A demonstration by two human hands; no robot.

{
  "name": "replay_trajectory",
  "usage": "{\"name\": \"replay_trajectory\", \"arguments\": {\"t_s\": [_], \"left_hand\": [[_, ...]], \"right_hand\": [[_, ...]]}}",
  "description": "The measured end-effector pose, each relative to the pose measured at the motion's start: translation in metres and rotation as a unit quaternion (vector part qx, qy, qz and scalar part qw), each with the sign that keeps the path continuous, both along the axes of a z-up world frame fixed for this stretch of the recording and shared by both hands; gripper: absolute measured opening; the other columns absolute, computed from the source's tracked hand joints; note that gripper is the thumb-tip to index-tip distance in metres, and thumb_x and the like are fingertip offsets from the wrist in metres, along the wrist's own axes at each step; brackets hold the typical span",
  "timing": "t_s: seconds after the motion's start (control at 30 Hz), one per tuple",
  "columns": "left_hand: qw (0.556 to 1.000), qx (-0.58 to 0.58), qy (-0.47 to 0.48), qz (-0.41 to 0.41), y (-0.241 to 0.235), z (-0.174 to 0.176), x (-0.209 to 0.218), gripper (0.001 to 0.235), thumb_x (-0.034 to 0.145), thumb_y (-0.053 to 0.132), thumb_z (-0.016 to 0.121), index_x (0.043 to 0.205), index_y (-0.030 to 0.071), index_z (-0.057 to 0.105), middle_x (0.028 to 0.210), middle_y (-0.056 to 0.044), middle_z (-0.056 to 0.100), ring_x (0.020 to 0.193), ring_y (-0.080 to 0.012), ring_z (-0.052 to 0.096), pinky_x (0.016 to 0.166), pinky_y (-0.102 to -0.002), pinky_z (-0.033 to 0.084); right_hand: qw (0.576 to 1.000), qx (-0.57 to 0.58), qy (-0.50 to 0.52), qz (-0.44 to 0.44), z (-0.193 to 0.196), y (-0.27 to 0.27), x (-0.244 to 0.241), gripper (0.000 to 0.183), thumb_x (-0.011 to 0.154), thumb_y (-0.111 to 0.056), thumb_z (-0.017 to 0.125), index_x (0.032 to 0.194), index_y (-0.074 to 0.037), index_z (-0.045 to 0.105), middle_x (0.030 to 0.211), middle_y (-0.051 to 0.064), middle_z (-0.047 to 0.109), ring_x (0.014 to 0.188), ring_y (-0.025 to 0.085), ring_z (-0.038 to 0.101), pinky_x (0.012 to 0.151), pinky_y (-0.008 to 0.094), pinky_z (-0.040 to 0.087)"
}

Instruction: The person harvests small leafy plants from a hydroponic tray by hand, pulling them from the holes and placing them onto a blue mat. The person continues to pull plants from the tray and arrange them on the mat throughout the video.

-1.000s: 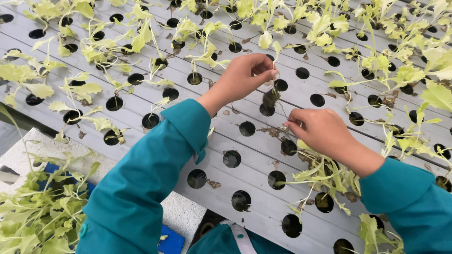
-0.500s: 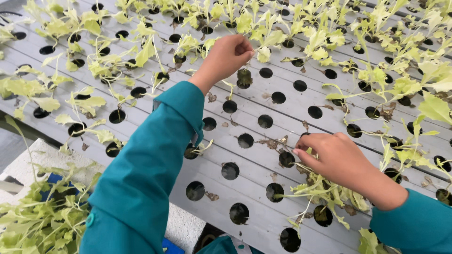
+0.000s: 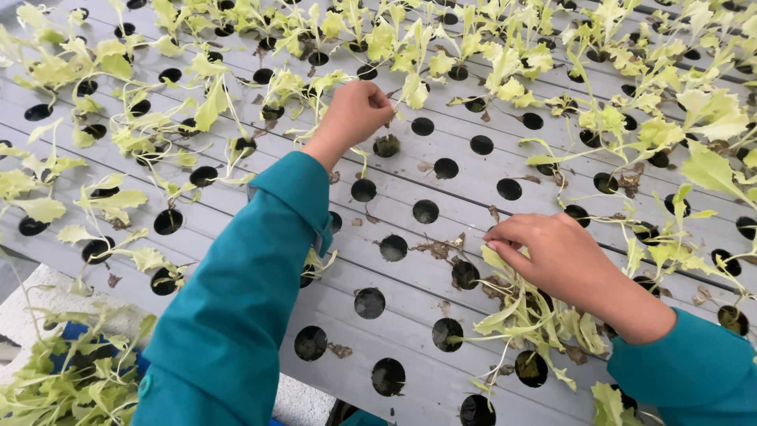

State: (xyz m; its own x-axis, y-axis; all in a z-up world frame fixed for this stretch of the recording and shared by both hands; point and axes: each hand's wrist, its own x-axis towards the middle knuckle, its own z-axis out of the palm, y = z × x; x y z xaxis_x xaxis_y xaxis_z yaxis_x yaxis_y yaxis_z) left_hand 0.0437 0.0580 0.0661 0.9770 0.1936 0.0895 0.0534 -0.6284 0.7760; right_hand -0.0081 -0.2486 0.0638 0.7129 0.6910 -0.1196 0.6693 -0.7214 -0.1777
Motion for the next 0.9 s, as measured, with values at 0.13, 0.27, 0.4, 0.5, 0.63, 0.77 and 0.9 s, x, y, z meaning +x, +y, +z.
{"name": "replay_trajectory", "arguments": {"t_s": [0.13, 0.27, 0.4, 0.5, 0.63, 0.77, 0.9], "left_hand": [[1.0, 0.024, -0.01, 0.007, 0.003, -0.01, 0.006, 0.011, 0.086, 0.013, 0.06, 0.075, 0.011, 0.06, 0.078, -0.007, 0.066, 0.072, -0.0178, 0.061, 0.068, -0.036, 0.058], [0.999, 0.048, -0.018, 0.007, 0.002, -0.017, 0.008, 0.016, 0.084, 0.007, 0.054, 0.068, 0.011, 0.052, 0.078, -0.007, 0.06, 0.067, -0.0189, 0.053, 0.057, -0.036, 0.051], [0.997, 0.054, -0.045, 0.021, 0.001, 0.0, 0.005, 0.011, 0.084, 0.009, 0.057, 0.074, 0.011, 0.057, 0.074, -0.007, 0.062, 0.067, -0.0173, 0.056, 0.061, -0.034, 0.054], [0.996, 0.062, -0.057, 0.009, 0.001, -0.008, 0.008, 0.013, 0.083, 0.006, 0.055, 0.07, 0.01, 0.055, 0.074, -0.008, 0.06, 0.068, -0.0189, 0.057, 0.063, -0.035, 0.058], [0.995, 0.082, -0.059, -0.008, 0.005, -0.038, 0.021, 0.014, 0.078, 0.003, 0.051, 0.064, 0.008, 0.053, 0.072, -0.007, 0.06, 0.069, -0.0202, 0.056, 0.056, -0.035, 0.051], [0.992, 0.113, -0.052, -0.012, 0.004, -0.051, 0.027, 0.01, 0.077, 0.012, 0.058, 0.077, 0.006, 0.065, 0.067, -0.01, 0.063, 0.07, -0.0301, 0.066, 0.057, -0.041, 0.054], [0.991, 0.121, -0.048, -0.019, 0.008, -0.057, 0.031, 0.01, 0.077, 0.011, 0.058, 0.076, 0.006, 0.065, 0.068, -0.011, 0.064, 0.07, -0.0306, 0.066, 0.055, -0.042, 0.054]], "right_hand": [[1.0, -0.01, -0.012, 0.018, -0.02, 0.003, 0.006, 0.027, 0.089, -0.036, 0.045, 0.101, -0.03, 0.069, 0.103, -0.013, 0.067, 0.103, 0.01, 0.059, 0.08, 0.039, 0.039], [0.998, -0.014, -0.043, 0.043, -0.037, 0.009, 0.006, 0.021, 0.084, -0.041, 0.056, 0.092, -0.026, 0.069, 0.1, -0.011, 0.064, 0.096, 0.015, 0.058, 0.08, 0.039, 0.039], [0.995, 0.004, -0.091, 0.045, -0.039, 0.01, 0.0, 0.028, 0.082, -0.047, 0.061, 0.079, -0.021, 0.056, 0.087, -0.007, 0.059, 0.083, 0.018, 0.056, 0.07, 0.035, 0.037], [0.993, 0.007, -0.109, 0.054, -0.043, 0.009, 0.001, 0.028, 0.085, -0.045, 0.059, 0.076, -0.019, 0.056, 0.084, -0.005, 0.055, 0.077, 0.018, 0.053, 0.066, 0.035, 0.036], [0.991, -0.003, -0.113, 0.076, -0.048, 0.011, 0.0, 0.022, 0.087, -0.039, 0.058, 0.081, -0.018, 0.058, 0.089, -0.001, 0.054, 0.081, 0.02, 0.054, 0.066, 0.037, 0.039], [0.992, -0.06, -0.09, 0.061, -0.047, 0.016, -0.005, 0.007, 0.087, -0.031, 0.055, 0.087, -0.024, 0.057, 0.096, -0.007, 0.054, 0.095, 0.018, 0.057, 0.081, 0.037, 0.045], [0.988, -0.094, -0.083, 0.095, -0.04, 0.018, -0.011, 0.011, 0.086, -0.027, 0.057, 0.097, -0.024, 0.058, 0.102, -0.002, 0.053, 0.1, 0.022, 0.056, 0.084, 0.04, 0.044]]}}
